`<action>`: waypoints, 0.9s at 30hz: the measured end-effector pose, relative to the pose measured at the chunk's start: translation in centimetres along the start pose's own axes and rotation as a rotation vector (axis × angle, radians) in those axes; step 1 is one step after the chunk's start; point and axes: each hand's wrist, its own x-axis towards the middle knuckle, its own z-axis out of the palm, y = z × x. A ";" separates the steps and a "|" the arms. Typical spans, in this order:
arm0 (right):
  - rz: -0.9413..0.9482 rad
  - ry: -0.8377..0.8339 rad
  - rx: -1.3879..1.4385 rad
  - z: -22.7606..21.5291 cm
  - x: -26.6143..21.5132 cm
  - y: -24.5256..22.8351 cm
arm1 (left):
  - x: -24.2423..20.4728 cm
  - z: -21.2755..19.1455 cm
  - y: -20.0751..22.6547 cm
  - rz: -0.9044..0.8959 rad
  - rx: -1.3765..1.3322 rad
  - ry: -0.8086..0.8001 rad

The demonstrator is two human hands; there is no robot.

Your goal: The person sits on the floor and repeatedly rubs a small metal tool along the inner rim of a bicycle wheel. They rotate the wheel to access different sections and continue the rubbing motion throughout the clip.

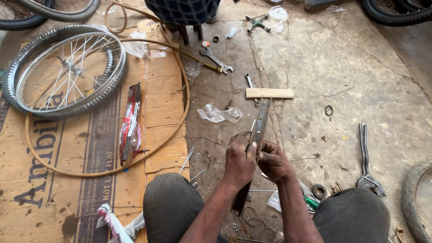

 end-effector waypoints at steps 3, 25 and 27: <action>-0.020 0.085 -0.059 1.2 -0.2 -0.3 | 0.7 0.8 0.9 -0.332 0.048 -0.088; -0.127 0.154 -0.409 2.9 -1.5 2.7 | -1.3 -0.7 0.0 -0.043 0.067 -0.075; -0.201 0.331 -0.631 4.0 -1.8 3.0 | -1.1 -0.7 0.0 -0.282 -0.051 -0.157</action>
